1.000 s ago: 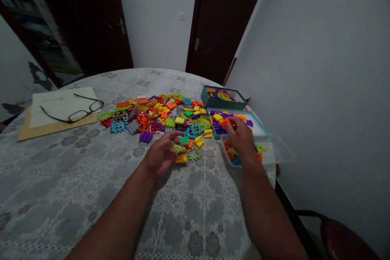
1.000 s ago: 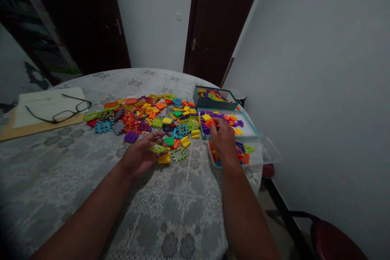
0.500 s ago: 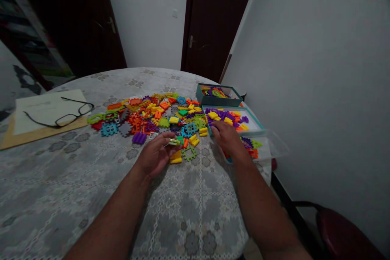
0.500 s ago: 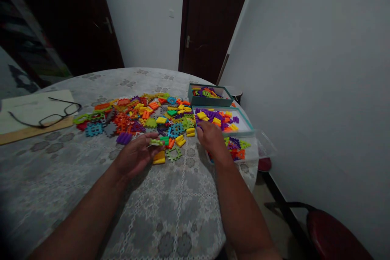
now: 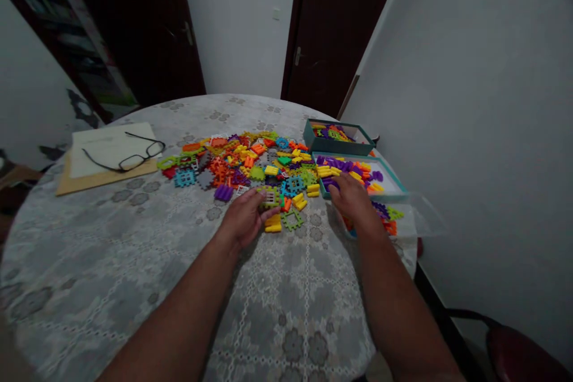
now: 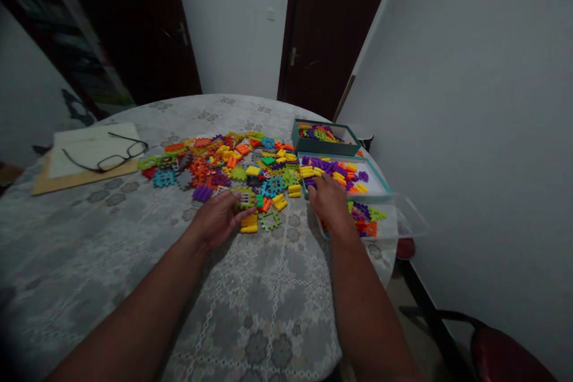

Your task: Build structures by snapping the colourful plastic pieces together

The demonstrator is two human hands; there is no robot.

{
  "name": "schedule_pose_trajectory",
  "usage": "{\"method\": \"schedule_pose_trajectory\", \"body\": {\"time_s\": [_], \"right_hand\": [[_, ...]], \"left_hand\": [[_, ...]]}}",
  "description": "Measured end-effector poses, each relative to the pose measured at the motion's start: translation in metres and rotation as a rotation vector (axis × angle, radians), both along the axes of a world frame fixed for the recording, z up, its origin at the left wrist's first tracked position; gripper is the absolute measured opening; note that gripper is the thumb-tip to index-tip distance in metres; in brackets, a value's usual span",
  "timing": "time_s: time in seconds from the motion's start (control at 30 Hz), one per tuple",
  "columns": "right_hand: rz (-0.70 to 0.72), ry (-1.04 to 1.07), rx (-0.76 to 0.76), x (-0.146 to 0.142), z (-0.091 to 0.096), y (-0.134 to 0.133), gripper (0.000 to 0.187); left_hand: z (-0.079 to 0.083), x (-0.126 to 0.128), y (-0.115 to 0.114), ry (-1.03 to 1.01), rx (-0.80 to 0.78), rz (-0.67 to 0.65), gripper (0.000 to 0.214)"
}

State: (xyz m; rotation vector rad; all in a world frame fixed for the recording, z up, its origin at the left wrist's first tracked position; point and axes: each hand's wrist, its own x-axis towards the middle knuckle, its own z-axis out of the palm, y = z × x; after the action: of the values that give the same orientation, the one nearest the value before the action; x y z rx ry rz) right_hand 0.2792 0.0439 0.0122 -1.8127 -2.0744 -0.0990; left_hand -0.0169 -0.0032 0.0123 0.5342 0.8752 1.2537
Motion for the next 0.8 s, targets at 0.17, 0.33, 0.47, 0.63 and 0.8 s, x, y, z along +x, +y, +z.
{"method": "schedule_pose_trajectory", "body": {"time_s": [0.17,0.33,0.47,0.63,0.8], "right_hand": [[0.144,0.045,0.013,-0.013,0.001,-0.012,0.039],[0.022,-0.057,-0.032,-0.022,0.008,-0.025,0.037],[0.017,-0.067,-0.079,-0.022,0.006,-0.026,0.037],[0.085,-0.056,-0.076,-0.021,-0.003,-0.018,0.050],[0.137,-0.057,-0.080,-0.019,-0.006,-0.013,0.052]], "left_hand": [[0.001,0.001,0.000,-0.016,-0.018,-0.007,0.013],[0.001,0.001,0.000,-0.046,-0.036,0.019,0.021],[0.002,0.001,0.000,-0.031,-0.057,0.017,0.021],[-0.002,0.001,0.001,-0.014,-0.049,-0.006,0.019],[-0.006,0.001,0.003,0.025,-0.030,-0.012,0.016]]}}
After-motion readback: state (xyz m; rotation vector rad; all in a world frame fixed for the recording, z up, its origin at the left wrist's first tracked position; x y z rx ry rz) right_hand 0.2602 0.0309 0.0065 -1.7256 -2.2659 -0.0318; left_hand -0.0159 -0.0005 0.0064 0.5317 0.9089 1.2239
